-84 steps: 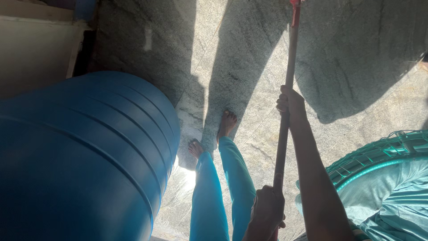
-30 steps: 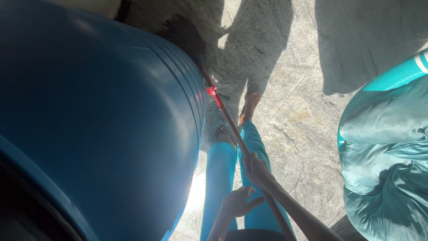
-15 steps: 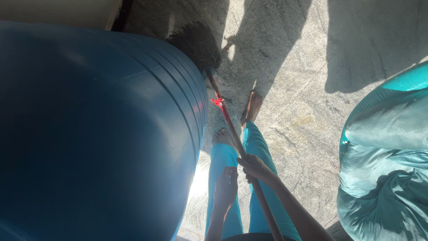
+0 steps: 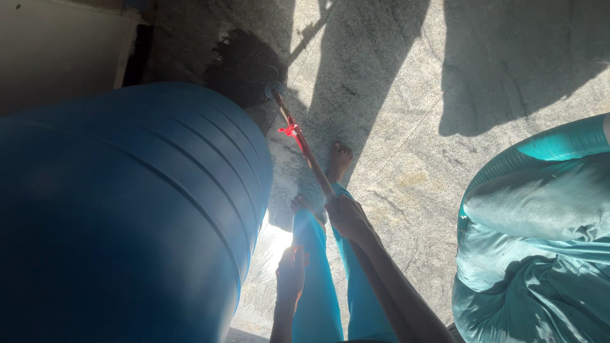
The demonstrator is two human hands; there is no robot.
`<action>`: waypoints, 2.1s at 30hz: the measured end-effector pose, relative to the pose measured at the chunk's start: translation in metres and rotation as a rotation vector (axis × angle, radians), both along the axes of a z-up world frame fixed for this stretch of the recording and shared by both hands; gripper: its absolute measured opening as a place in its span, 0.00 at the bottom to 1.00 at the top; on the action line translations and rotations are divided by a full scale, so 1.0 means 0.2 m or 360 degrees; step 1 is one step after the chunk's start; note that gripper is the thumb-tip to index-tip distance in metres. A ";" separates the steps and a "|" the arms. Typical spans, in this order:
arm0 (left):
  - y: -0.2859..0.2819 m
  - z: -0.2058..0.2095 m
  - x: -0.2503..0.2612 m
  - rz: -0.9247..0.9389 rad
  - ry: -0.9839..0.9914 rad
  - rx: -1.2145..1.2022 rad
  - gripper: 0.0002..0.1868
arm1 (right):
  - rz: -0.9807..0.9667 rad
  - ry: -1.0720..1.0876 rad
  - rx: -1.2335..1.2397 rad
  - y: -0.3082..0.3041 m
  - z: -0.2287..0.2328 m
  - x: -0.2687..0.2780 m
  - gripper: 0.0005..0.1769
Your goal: The person mops a stone floor using a mop, moving across the surface and around various objects.
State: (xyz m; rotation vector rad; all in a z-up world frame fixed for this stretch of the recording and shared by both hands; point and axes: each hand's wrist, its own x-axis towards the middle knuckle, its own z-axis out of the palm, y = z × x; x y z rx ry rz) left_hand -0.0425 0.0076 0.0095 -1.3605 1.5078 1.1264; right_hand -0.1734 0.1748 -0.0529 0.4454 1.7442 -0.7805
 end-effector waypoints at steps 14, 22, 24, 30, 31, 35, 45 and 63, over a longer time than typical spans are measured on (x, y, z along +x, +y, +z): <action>-0.13 0.03 -0.08 -0.0331 0.0027 -0.0026 0.22 | -0.1468 -0.0009 -0.0313 0.74 0.04 -0.41 0.14; -0.18 0.05 -0.10 -0.0700 0.0068 0.0055 0.26 | -0.2029 0.0115 -0.0527 1.06 0.27 0.50 0.13; -0.21 0.05 -0.08 -0.0802 0.0086 0.0081 0.25 | -0.2095 0.0163 -0.0479 1.07 0.30 0.77 0.14; -0.37 -0.02 0.14 -0.0724 0.0244 0.0181 0.25 | -0.2602 -0.0309 -0.0261 0.96 0.10 1.44 0.11; -0.40 -0.02 0.20 -0.0723 0.0271 0.0166 0.24 | -0.2775 -0.0345 -0.0530 0.90 0.08 1.51 0.11; -0.48 -0.04 0.36 -0.0746 0.0205 0.0143 0.24 | -0.2897 -0.0261 -0.0937 0.65 0.08 1.36 0.11; -0.63 -0.11 0.60 -0.0683 0.0260 0.0126 0.23 | -0.2355 -0.0220 -0.0773 -0.34 0.03 0.64 0.16; -0.63 0.01 0.81 -0.0835 0.0333 0.0031 0.23 | -0.1381 -0.0164 -0.0114 -0.14 0.15 1.24 0.24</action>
